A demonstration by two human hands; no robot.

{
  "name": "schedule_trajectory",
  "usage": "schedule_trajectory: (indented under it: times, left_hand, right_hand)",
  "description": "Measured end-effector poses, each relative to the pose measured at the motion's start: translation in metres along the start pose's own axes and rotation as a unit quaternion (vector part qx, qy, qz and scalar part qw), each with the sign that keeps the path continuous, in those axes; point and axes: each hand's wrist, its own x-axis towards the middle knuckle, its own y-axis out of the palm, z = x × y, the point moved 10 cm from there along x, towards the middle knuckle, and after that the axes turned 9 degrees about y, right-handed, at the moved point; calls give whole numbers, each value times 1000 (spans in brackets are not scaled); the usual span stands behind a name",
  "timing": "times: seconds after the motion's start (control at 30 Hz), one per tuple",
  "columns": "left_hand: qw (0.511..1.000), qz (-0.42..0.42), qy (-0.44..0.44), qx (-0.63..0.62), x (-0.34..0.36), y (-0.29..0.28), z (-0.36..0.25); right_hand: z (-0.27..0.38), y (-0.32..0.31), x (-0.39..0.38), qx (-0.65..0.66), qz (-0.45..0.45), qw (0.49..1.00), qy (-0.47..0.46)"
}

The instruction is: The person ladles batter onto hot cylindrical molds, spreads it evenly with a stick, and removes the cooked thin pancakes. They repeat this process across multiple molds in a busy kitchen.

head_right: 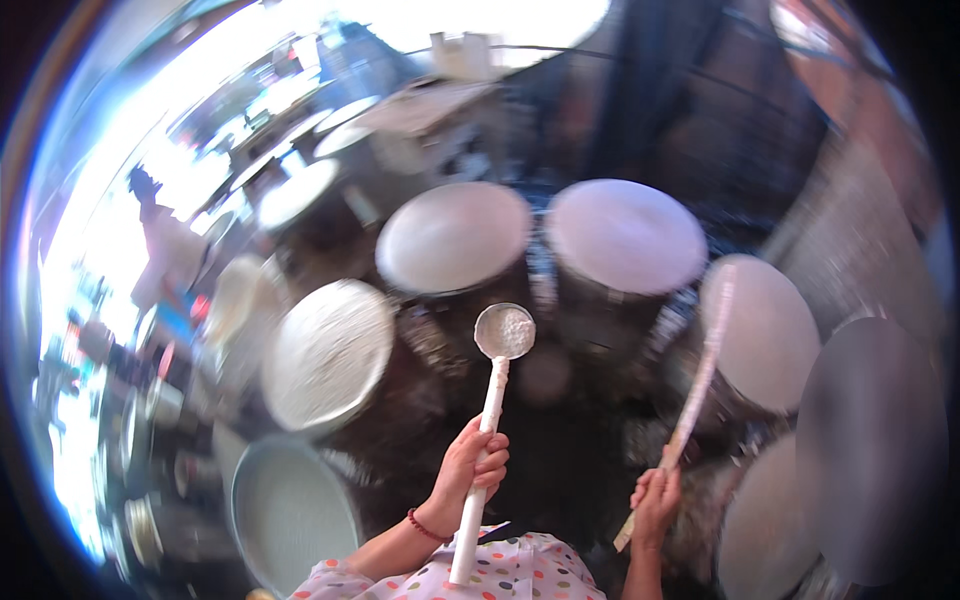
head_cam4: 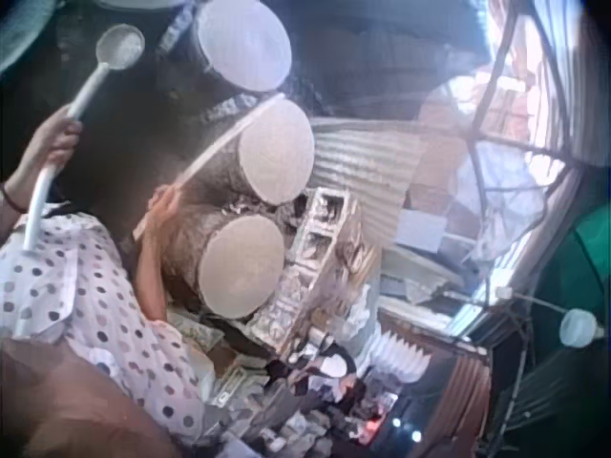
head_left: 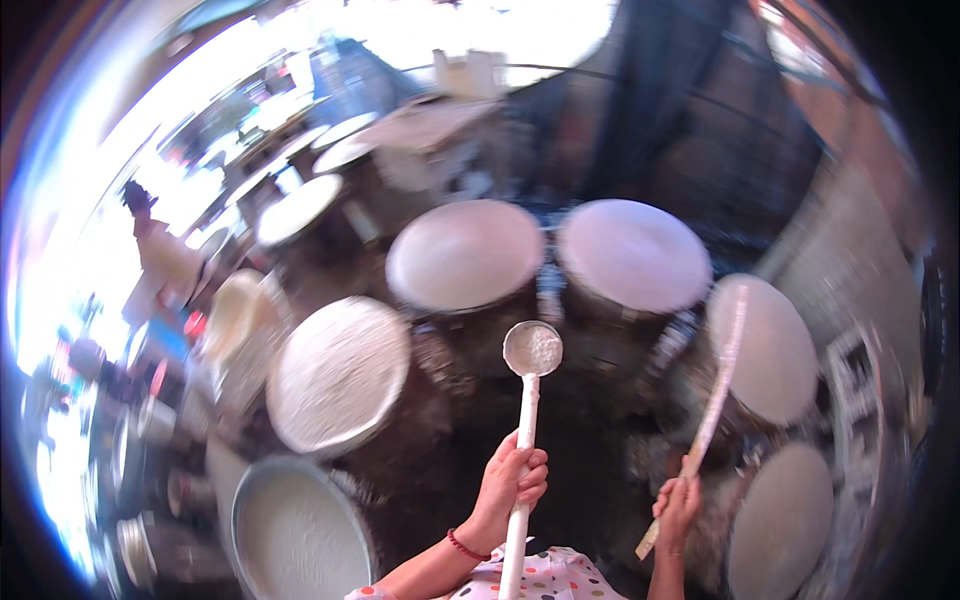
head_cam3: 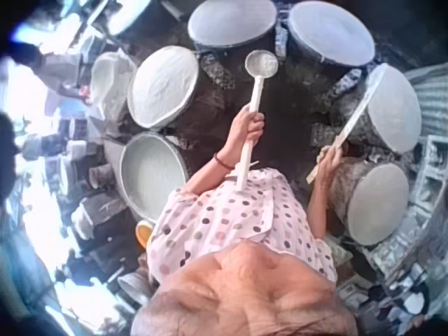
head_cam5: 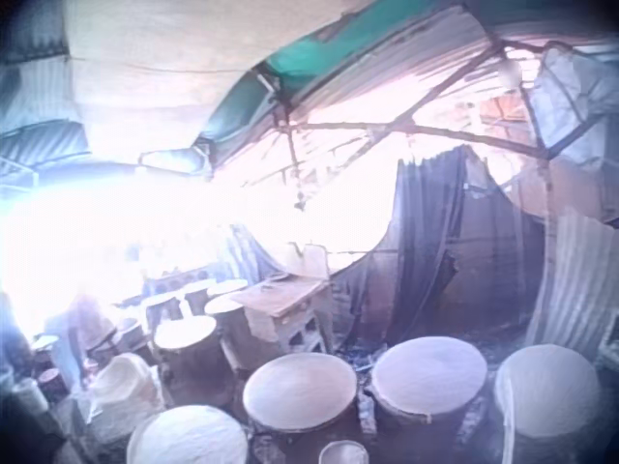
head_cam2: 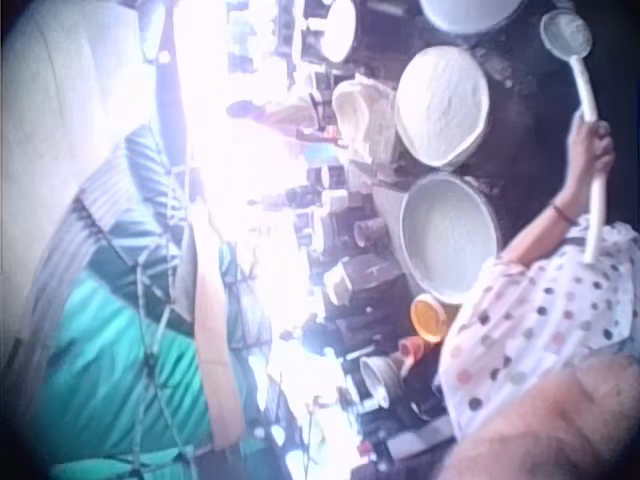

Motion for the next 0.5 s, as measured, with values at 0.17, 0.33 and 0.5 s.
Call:
schedule_trajectory:
  times: [0.17, 0.33, 0.5]
  left_hand:
    - [960, -161, 229, -28, -67, -132, -113]
    - [846, -321, 411, -109, -191, -269, -173]
    - [748, -459, 461, -128, -306, -382, -154]
  right_hand:
    - [-27, 241, -52, -192, 291, 937, 19]
    - [-87, 414, -177, -395, 601, 680, -146]
    - [-165, 495, -267, -513, 707, 428, -233]
